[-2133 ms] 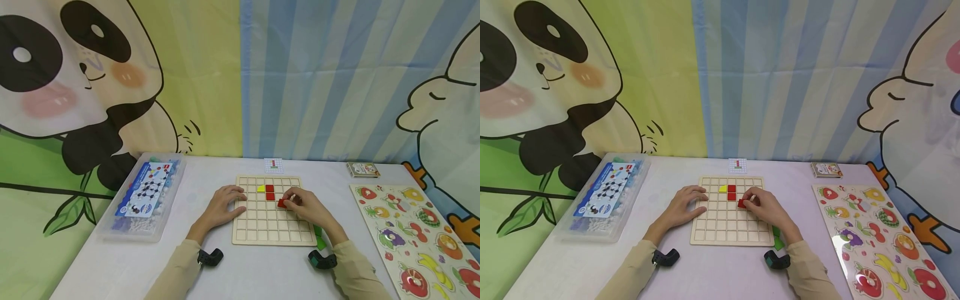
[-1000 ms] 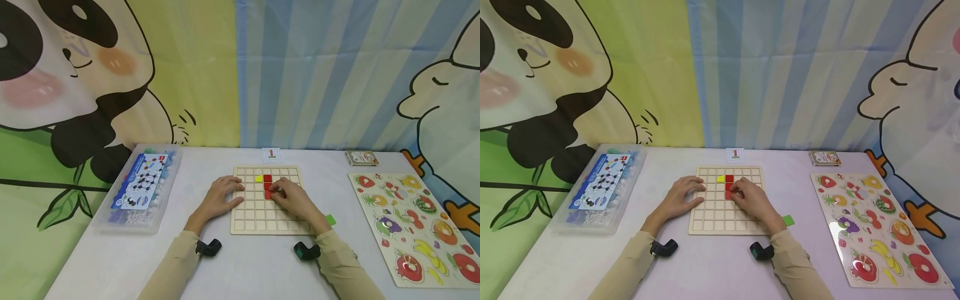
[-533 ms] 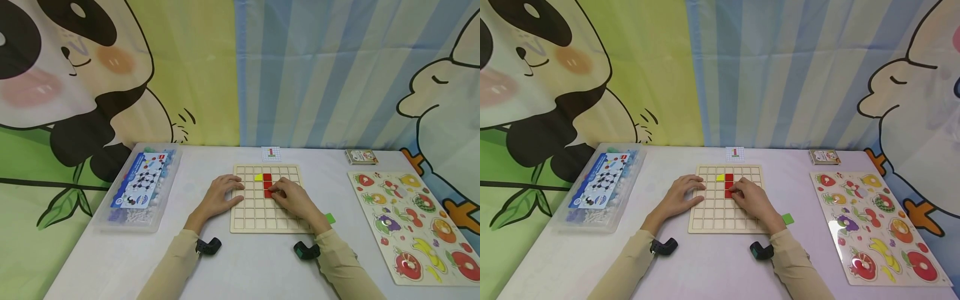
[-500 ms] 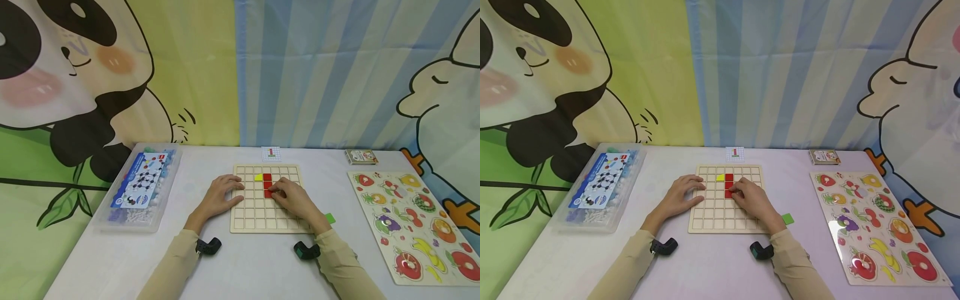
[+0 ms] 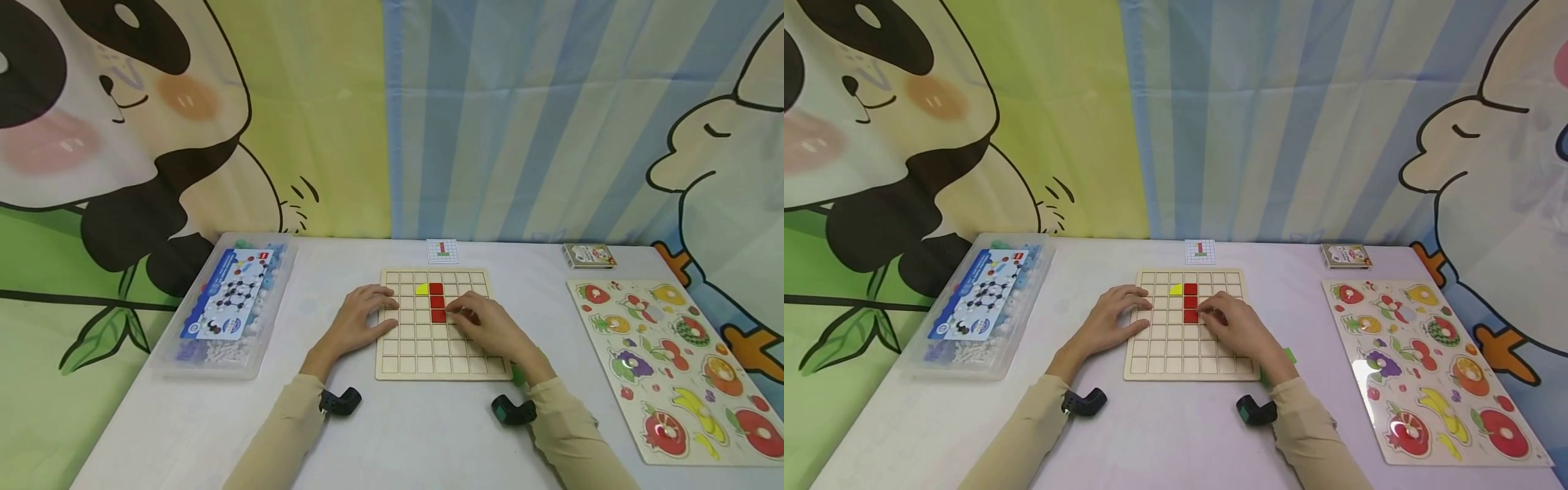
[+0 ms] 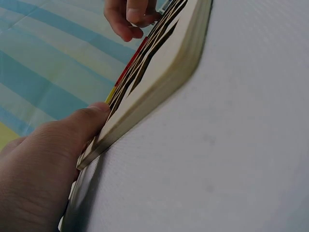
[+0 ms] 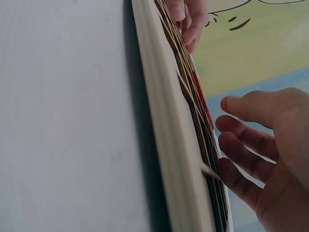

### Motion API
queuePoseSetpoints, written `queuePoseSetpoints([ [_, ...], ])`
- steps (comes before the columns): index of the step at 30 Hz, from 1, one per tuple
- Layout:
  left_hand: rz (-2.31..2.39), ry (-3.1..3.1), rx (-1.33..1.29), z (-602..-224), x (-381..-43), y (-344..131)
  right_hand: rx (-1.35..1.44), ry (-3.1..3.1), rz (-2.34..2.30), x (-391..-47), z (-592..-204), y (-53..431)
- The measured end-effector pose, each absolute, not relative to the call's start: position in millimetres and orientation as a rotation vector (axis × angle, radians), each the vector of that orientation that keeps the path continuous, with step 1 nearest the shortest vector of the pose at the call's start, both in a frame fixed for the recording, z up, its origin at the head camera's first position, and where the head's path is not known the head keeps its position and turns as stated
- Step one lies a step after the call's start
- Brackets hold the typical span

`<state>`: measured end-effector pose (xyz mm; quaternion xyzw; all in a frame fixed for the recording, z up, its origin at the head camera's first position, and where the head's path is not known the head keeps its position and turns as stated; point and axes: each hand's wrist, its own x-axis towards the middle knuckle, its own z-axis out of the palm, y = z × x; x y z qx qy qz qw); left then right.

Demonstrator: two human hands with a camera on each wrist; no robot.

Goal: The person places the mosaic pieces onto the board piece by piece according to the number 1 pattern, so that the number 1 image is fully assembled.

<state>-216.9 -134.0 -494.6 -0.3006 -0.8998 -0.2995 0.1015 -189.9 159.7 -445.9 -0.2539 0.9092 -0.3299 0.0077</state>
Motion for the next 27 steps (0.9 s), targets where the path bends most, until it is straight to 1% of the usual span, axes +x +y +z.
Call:
queuePoseSetpoints([
  [9, -0.884, -2.652, -0.890, -494, -218, -134, -0.717, 2.813, -1.081, -185, -443, 189],
  [21, -0.914, -2.654, -0.886, -494, -217, -133, -0.749, 2.844, -1.058, -177, -445, 221],
  [27, -0.935, -2.681, -0.864, -493, -216, -134, -0.714, 2.835, -1.002, -171, -444, 234],
])
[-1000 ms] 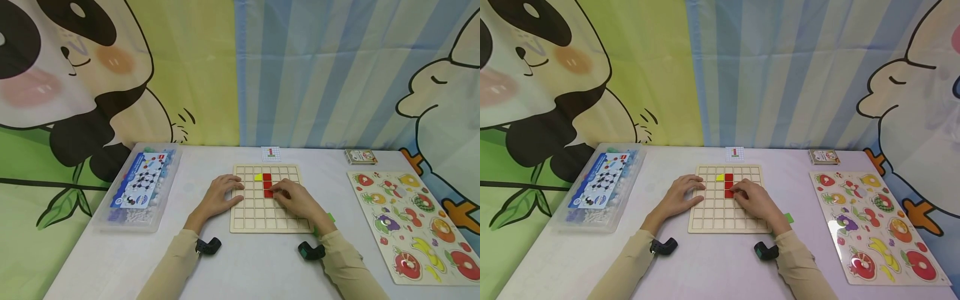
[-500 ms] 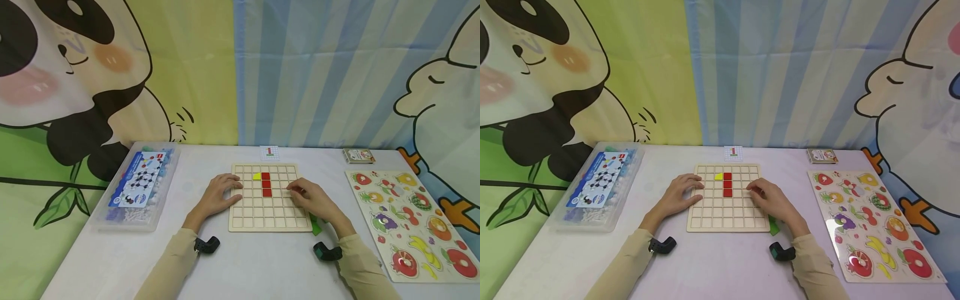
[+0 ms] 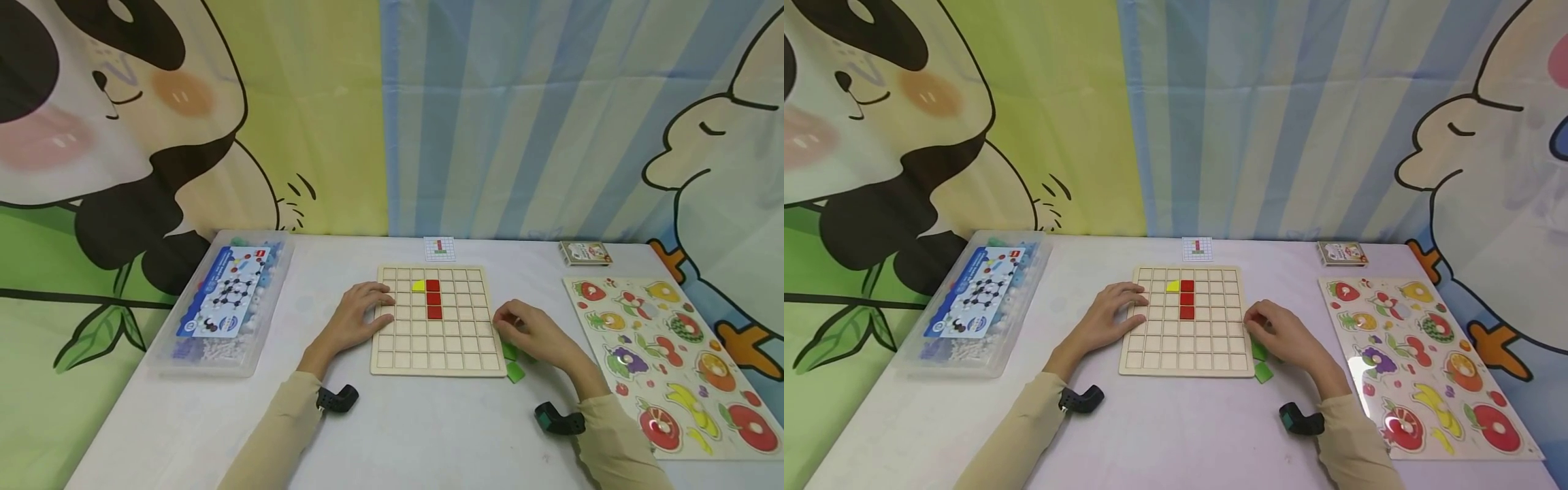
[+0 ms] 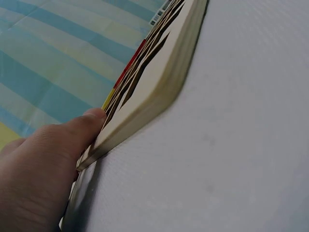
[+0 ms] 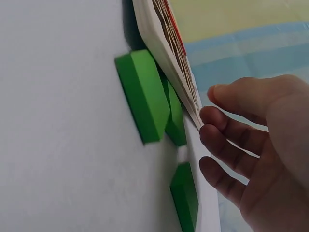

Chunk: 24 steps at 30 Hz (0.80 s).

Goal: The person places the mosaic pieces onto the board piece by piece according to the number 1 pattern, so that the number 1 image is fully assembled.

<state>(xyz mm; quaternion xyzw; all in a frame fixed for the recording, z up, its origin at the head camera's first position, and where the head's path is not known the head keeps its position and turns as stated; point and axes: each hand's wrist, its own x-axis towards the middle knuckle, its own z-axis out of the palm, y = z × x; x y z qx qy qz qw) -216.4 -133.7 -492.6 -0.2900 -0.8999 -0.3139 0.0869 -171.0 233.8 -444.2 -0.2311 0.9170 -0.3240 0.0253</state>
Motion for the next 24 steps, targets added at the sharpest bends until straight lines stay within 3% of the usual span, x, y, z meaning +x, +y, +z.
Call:
queuePoseSetpoints([
  [24, -0.979, -2.669, -0.840, -493, -217, -135, -0.795, 2.762, -0.842, -144, -442, 252],
])
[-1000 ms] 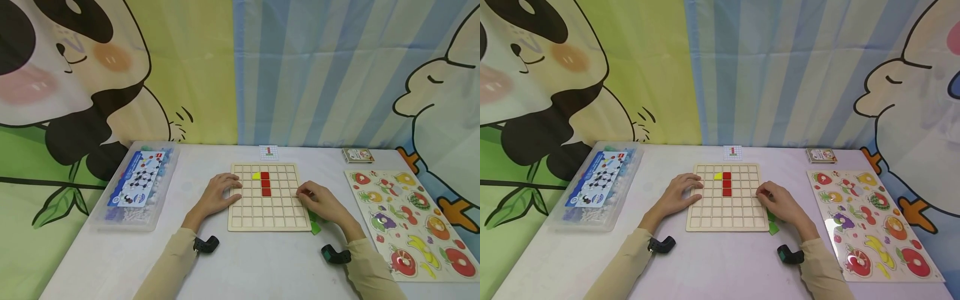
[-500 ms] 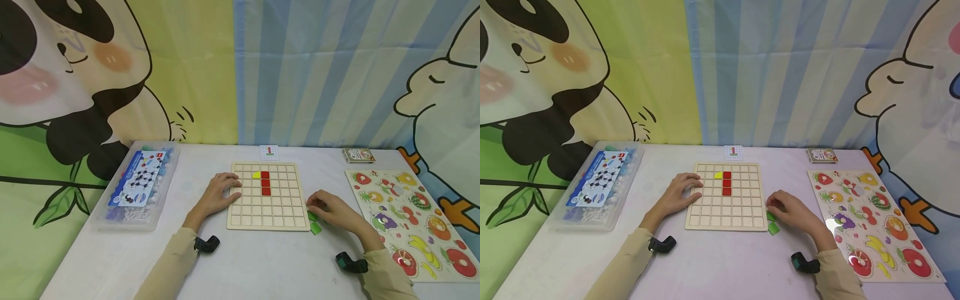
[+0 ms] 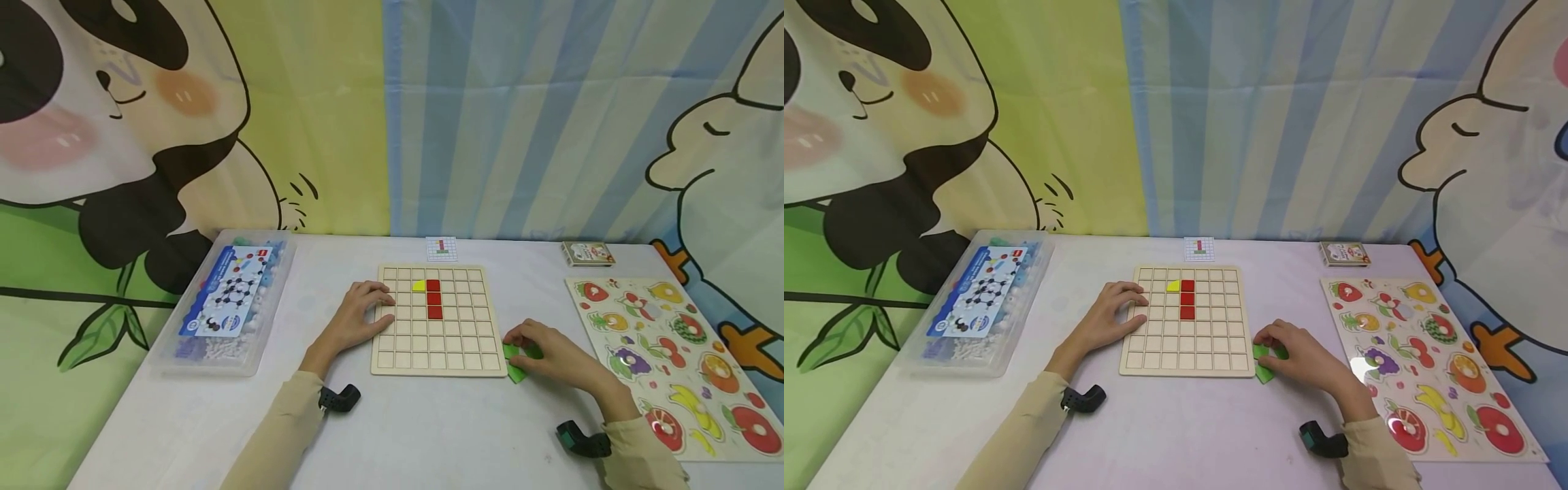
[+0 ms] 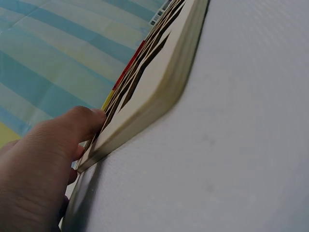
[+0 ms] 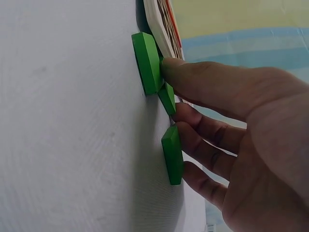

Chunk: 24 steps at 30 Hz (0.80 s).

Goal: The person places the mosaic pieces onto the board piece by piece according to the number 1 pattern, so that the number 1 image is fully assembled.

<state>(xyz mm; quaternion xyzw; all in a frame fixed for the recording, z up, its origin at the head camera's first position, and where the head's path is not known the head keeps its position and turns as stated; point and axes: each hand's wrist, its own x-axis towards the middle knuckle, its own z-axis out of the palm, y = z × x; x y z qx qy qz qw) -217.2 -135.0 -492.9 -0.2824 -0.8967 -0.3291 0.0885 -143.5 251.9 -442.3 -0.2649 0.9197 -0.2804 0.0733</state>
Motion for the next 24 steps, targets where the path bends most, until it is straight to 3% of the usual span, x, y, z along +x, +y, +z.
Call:
queuePoseSetpoints([
  [24, -0.943, -2.680, -0.821, -493.9, -216.7, -135.3, -0.783, 2.847, -0.826, -143.8, -444.0, 249.4],
])
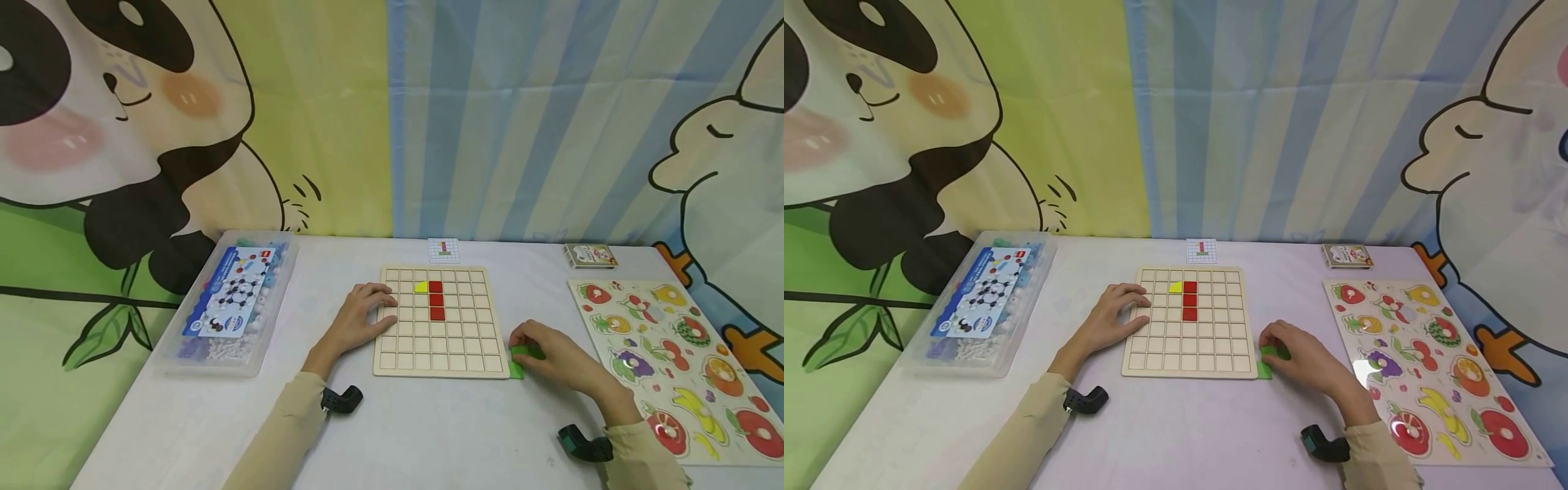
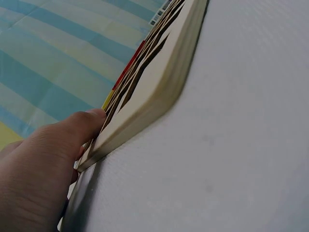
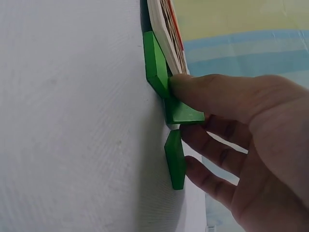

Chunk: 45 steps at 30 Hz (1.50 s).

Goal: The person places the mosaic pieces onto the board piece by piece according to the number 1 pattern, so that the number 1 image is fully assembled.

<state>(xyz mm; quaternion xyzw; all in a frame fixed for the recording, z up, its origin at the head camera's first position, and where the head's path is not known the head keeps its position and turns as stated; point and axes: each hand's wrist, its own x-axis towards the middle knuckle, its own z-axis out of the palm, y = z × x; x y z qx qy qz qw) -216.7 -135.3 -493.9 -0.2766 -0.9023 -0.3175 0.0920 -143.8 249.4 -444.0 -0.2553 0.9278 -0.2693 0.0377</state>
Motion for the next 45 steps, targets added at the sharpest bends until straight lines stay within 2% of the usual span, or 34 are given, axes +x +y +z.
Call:
queuePoseSetpoints([
  [12, -0.937, -2.659, -0.825, -493, -217, -135, -0.895, 2.921, -0.928, -147, -439, 248],
  [22, -0.938, -2.665, -0.817, -494, -216, -136, -0.886, 2.900, -1.042, -152, -436, 238],
  [45, -0.940, -2.665, -0.819, -491, -215, -135, -0.857, 2.690, -1.243, -168, -436, 181],
])
